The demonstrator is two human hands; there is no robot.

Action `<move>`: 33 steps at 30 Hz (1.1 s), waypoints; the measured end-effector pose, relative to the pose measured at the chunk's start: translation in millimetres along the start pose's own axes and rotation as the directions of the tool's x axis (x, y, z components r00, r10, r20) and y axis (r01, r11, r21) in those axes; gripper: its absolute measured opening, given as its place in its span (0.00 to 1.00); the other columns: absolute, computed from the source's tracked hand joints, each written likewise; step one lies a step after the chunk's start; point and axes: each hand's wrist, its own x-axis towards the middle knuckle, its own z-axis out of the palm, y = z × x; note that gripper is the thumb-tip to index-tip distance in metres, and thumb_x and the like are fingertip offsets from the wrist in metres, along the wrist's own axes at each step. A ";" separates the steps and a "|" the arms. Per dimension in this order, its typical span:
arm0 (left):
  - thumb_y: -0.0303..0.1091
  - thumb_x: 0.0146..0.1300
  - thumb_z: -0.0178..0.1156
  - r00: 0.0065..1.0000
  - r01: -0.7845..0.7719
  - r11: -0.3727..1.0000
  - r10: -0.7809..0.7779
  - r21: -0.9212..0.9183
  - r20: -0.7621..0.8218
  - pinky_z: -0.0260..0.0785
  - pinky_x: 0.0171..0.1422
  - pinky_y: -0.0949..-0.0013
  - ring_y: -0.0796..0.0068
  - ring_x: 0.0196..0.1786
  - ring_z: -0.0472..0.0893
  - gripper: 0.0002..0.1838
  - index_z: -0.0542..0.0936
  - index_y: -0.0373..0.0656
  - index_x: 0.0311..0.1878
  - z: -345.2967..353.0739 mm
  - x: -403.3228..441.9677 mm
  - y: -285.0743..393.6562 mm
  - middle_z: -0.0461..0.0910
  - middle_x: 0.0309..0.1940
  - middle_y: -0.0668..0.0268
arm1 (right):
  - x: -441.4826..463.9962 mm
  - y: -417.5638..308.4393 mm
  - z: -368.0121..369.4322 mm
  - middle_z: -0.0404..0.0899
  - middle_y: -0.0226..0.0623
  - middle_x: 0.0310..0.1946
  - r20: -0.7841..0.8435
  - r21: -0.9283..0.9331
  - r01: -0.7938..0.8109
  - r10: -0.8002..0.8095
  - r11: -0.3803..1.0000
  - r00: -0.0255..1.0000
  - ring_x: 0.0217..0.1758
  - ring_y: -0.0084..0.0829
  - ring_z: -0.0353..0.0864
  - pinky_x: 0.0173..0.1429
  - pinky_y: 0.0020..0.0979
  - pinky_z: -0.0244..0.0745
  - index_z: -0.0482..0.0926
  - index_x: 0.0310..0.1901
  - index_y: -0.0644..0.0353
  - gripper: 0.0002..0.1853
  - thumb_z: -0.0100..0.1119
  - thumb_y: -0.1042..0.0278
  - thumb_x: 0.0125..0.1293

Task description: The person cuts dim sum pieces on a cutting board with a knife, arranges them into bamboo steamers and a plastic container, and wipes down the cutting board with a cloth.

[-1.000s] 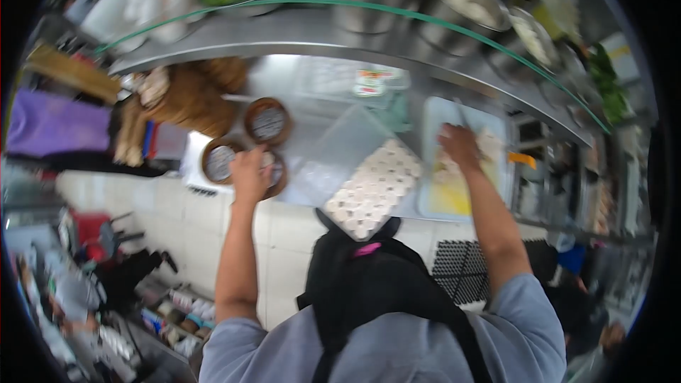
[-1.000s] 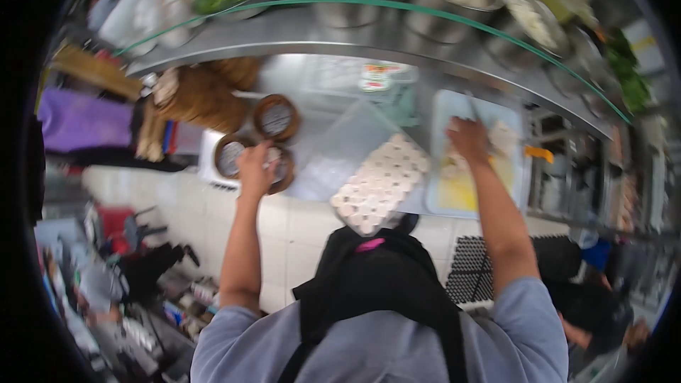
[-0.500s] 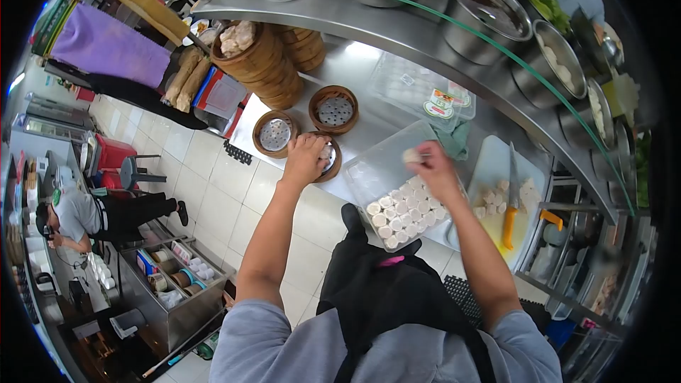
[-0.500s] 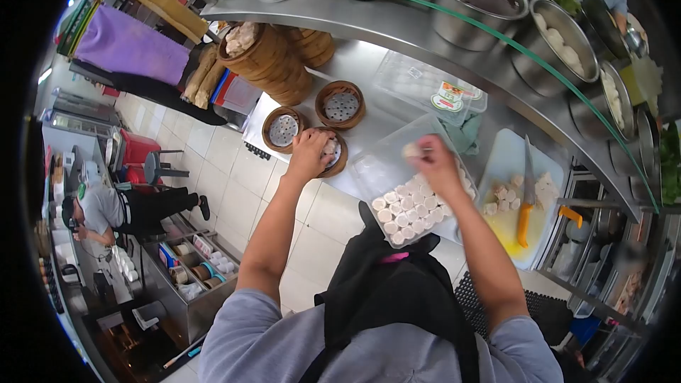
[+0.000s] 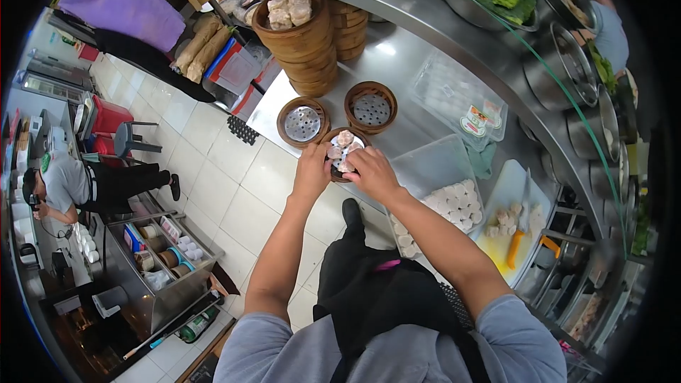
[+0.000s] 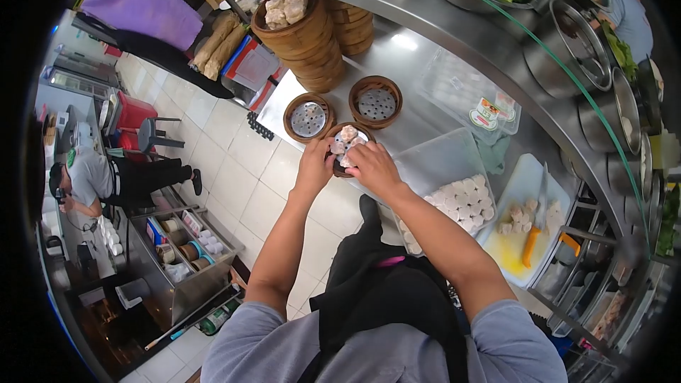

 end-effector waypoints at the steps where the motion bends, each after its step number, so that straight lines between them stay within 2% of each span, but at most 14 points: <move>1: 0.17 0.54 0.68 1.000 0.012 1.000 -0.012 -0.006 0.012 0.73 0.56 0.46 0.42 0.49 0.79 0.23 0.81 0.38 0.55 0.1 0.0 0.1 0.79 0.44 0.49 | 1.0 0.7 2.6 0.81 0.37 0.46 -0.007 -0.026 0.012 -0.012 1.000 1.000 0.50 0.43 0.79 0.57 0.45 0.73 0.79 0.46 0.54 0.21 0.79 0.62 0.53; 6: 0.17 0.56 0.59 0.998 -0.062 0.998 0.062 0.007 0.021 0.74 0.60 0.48 0.39 0.52 0.80 0.26 0.79 0.36 0.62 11.3 -1.1 -29.4 0.80 0.50 0.45 | 5.1 11.6 22.1 0.79 0.39 0.45 -0.125 -0.076 0.020 -0.029 0.997 0.992 0.51 0.47 0.77 0.56 0.48 0.73 0.80 0.44 0.56 0.23 0.79 0.54 0.52; 9: 0.18 0.60 0.56 0.968 0.234 0.942 -0.204 -0.241 0.144 0.77 0.52 0.61 0.59 0.45 0.83 0.31 0.76 0.38 0.70 -9.6 1.3 3.6 0.85 0.47 0.53 | -8.4 8.7 10.8 0.78 0.42 0.43 -0.194 0.040 0.028 -0.020 0.999 0.981 0.48 0.48 0.77 0.53 0.49 0.73 0.81 0.40 0.57 0.22 0.76 0.49 0.57; 11: 0.18 0.64 0.60 0.998 0.057 0.960 -0.047 -0.274 0.045 0.76 0.47 0.68 0.66 0.41 0.81 0.27 0.78 0.39 0.69 0.8 4.7 52.5 0.83 0.41 0.59 | -60.0 -14.8 -50.7 0.77 0.44 0.40 -0.275 0.166 -0.160 0.201 0.973 0.940 0.45 0.48 0.77 0.51 0.47 0.73 0.81 0.41 0.59 0.14 0.70 0.57 0.68; 12: 0.19 0.65 0.61 0.996 0.088 0.990 -0.084 -0.110 0.045 0.75 0.47 0.68 0.67 0.41 0.81 0.26 0.79 0.39 0.67 4.3 2.3 82.5 0.82 0.40 0.59 | -91.2 -6.6 -65.2 0.77 0.44 0.40 -0.296 0.145 -0.190 0.226 0.971 0.928 0.45 0.48 0.77 0.51 0.47 0.73 0.81 0.41 0.59 0.14 0.70 0.57 0.68; 14: 0.20 0.64 0.63 0.979 -0.081 0.989 0.103 -0.126 0.174 0.76 0.50 0.64 0.63 0.43 0.83 0.23 0.82 0.41 0.63 45.1 -7.8 119.4 0.83 0.42 0.58 | -167.6 21.7 -79.0 0.80 0.46 0.42 -0.469 0.282 -0.358 0.454 0.890 0.757 0.48 0.50 0.79 0.54 0.47 0.75 0.81 0.44 0.60 0.06 0.59 0.67 0.73; 16: 0.22 0.62 0.65 0.887 -0.359 0.893 0.417 -0.271 0.197 0.75 0.55 0.55 0.53 0.48 0.83 0.21 0.84 0.43 0.60 91.7 -16.5 182.7 0.84 0.45 0.55 | -245.8 52.2 -100.3 0.83 0.49 0.39 -0.518 0.544 -0.451 0.706 0.708 0.483 0.44 0.50 0.84 0.50 0.45 0.79 0.81 0.48 0.64 0.10 0.52 0.76 0.71; 18: 0.23 0.58 0.67 0.740 -0.433 0.788 0.588 -0.438 0.326 0.76 0.58 0.52 0.49 0.53 0.82 0.23 0.83 0.43 0.59 133.1 -27.1 252.2 0.84 0.49 0.54 | -314.6 74.5 -141.6 0.84 0.48 0.35 -0.724 0.250 -0.645 0.582 0.722 0.370 0.37 0.50 0.83 0.45 0.44 0.79 0.82 0.44 0.65 0.07 0.54 0.74 0.72; 20: 0.25 0.61 0.66 0.617 -0.379 0.809 0.583 -0.450 0.528 0.76 0.60 0.52 0.49 0.55 0.82 0.22 0.83 0.45 0.60 181.2 -37.0 303.9 0.83 0.51 0.53 | -362.2 77.8 -178.6 0.82 0.47 0.31 -0.703 0.235 -0.802 0.666 0.549 0.250 0.34 0.47 0.83 0.42 0.44 0.77 0.82 0.44 0.65 0.07 0.57 0.70 0.74; 23: 0.26 0.60 0.67 0.612 -0.476 0.784 0.621 -0.398 0.491 0.77 0.59 0.51 0.50 0.56 0.82 0.22 0.83 0.45 0.60 265.8 -44.9 338.6 0.83 0.52 0.55 | -406.5 85.0 -209.4 0.81 0.44 0.28 -0.562 0.339 -0.869 0.818 0.361 0.122 0.32 0.45 0.82 0.41 0.44 0.76 0.83 0.43 0.64 0.06 0.61 0.70 0.72; 29: 0.30 0.59 0.66 0.534 -0.570 0.773 0.607 -0.280 0.588 0.80 0.59 0.51 0.51 0.55 0.85 0.22 0.83 0.50 0.59 338.4 -25.7 340.6 0.85 0.49 0.57 | -395.3 119.8 -230.0 0.85 0.45 0.41 -0.642 0.401 -0.694 0.724 0.598 0.254 0.39 0.44 0.85 0.46 0.39 0.80 0.81 0.58 0.59 0.16 0.62 0.76 0.70; 31: 0.33 0.59 0.66 0.587 -0.531 0.792 0.600 -0.301 0.543 0.81 0.57 0.49 0.48 0.50 0.86 0.22 0.83 0.50 0.59 329.2 -28.0 333.2 0.87 0.47 0.55 | -389.2 155.2 -221.8 0.84 0.49 0.48 -0.722 0.157 -0.695 0.562 0.701 0.404 0.49 0.47 0.85 0.54 0.42 0.81 0.78 0.65 0.58 0.22 0.63 0.73 0.70; 32: 0.33 0.58 0.67 0.676 -0.431 0.851 0.524 -0.299 0.518 0.81 0.54 0.51 0.50 0.47 0.87 0.21 0.83 0.48 0.57 315.0 -30.5 330.3 0.87 0.42 0.54 | -395.3 189.6 -212.2 0.85 0.49 0.53 -0.703 -0.237 -0.734 0.409 0.636 0.581 0.55 0.49 0.84 0.57 0.44 0.81 0.77 0.66 0.59 0.21 0.60 0.66 0.74; 33: 0.32 0.56 0.69 0.752 -0.329 0.893 0.444 -0.307 0.486 0.81 0.51 0.53 0.51 0.43 0.87 0.20 0.84 0.46 0.55 301.9 -35.6 326.5 0.87 0.38 0.54 | -383.3 183.7 -221.0 0.84 0.49 0.53 -0.565 -0.173 -0.798 0.605 0.577 0.560 0.54 0.52 0.83 0.61 0.50 0.78 0.78 0.64 0.59 0.20 0.58 0.61 0.75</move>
